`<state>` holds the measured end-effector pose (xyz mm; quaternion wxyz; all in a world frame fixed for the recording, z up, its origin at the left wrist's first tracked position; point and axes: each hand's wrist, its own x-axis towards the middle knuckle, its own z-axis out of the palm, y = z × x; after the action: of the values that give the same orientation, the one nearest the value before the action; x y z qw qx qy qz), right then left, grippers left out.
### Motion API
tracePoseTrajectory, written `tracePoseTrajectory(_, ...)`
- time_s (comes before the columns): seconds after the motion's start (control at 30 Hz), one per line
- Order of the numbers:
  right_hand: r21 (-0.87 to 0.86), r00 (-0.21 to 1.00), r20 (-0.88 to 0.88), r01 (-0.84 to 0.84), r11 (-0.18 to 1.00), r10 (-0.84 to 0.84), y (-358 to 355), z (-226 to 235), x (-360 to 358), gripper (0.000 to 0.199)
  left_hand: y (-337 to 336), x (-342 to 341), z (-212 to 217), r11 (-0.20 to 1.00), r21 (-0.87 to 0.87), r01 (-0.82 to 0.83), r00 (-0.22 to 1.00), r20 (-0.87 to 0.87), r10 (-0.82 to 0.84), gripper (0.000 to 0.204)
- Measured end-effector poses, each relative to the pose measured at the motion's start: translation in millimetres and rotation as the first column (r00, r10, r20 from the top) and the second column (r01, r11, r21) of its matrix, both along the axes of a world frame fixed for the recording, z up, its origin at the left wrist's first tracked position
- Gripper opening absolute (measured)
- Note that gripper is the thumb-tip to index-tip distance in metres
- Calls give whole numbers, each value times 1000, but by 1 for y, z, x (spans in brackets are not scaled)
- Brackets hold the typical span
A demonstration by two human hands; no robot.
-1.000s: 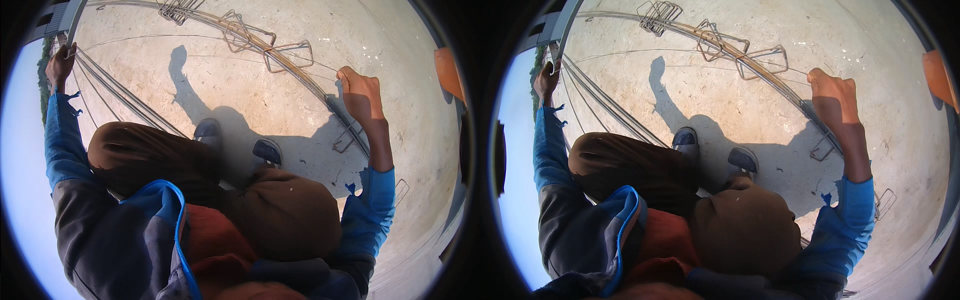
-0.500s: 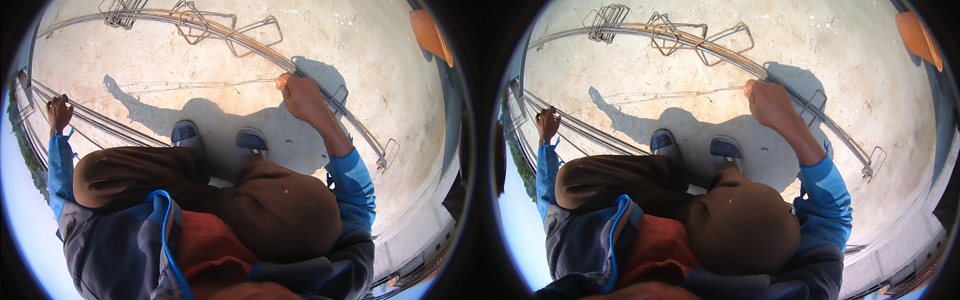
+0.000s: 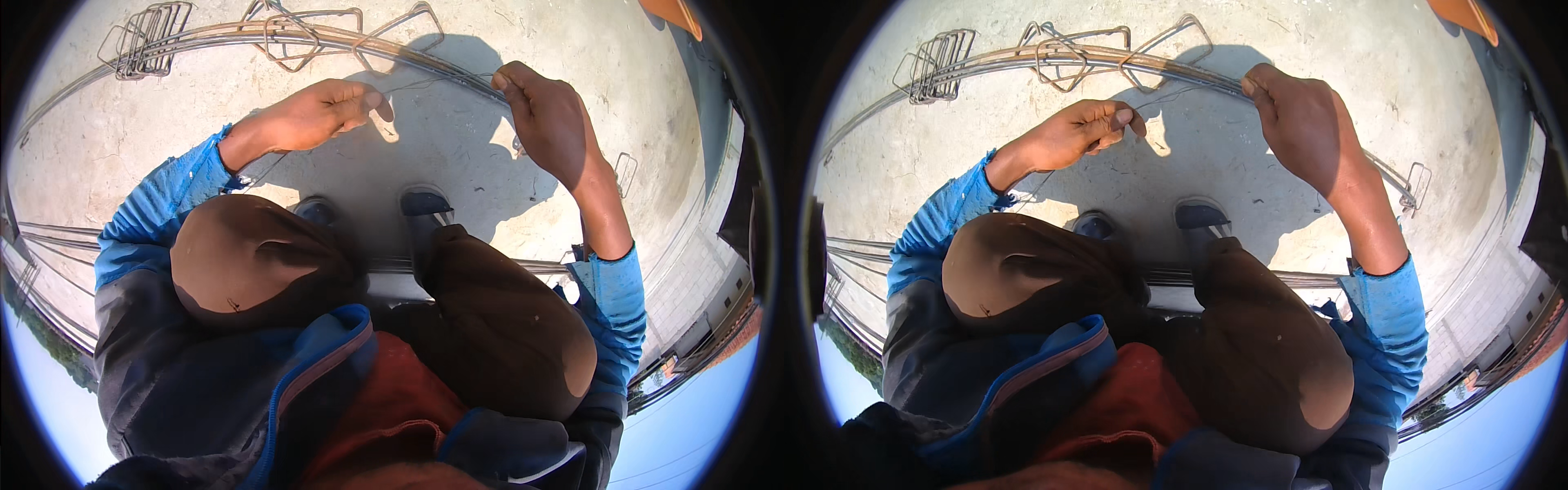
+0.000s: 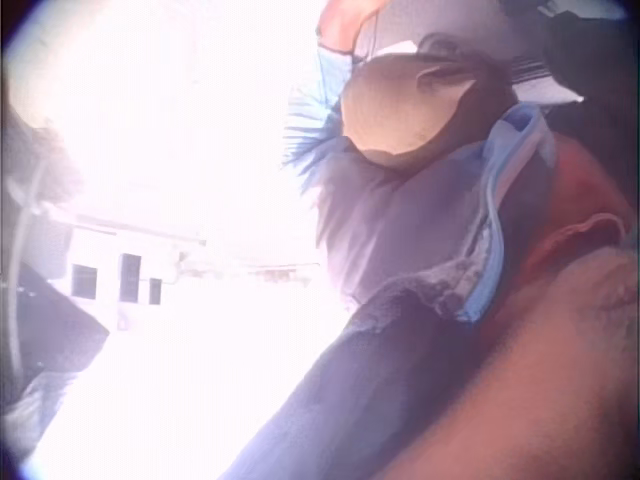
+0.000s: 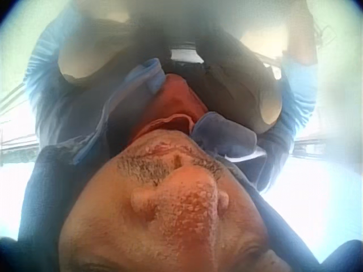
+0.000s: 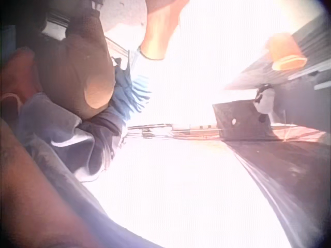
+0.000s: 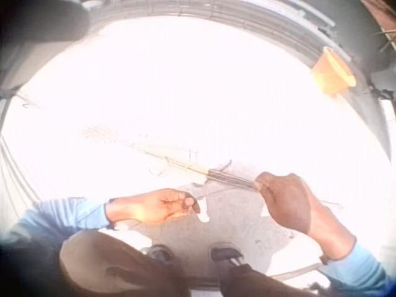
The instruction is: The person assembles a rebar cage by hand on a concrete rooftop. They place pre-bent rebar stirrups onto parallel longitudinal bars, then tie each intersection with wire using pliers to secure the structure.
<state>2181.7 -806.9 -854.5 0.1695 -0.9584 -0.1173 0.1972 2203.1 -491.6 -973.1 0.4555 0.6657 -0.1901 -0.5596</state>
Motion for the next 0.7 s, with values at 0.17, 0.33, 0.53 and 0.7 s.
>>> tracePoseTrajectory(0.17, 20, 816, -528, -267, 964, 237, 11, 67, -16, 24, -4, 30, 32, 985, -61, 159, 385, 923, -5, 21)
tracePoseTrajectory(0.33, 536, 872, -488, 329, 777, -32, -24, 114, 54, 29, 11, 38, 64, 935, -264, 238, 4, 963, 271, 35)
tracePoseTrajectory(0.53, 305, 916, -160, -309, 901, 368, 27, 29, -14, 41, 56, 32, 78, 996, -82, -40, -45, 996, 81, 35)
tracePoseTrajectory(0.7, 526, 974, -212, 45, 849, 80, -6, 38, 3, 44, 45, -49, 99, 996, -90, -15, 375, 923, 89, 11)
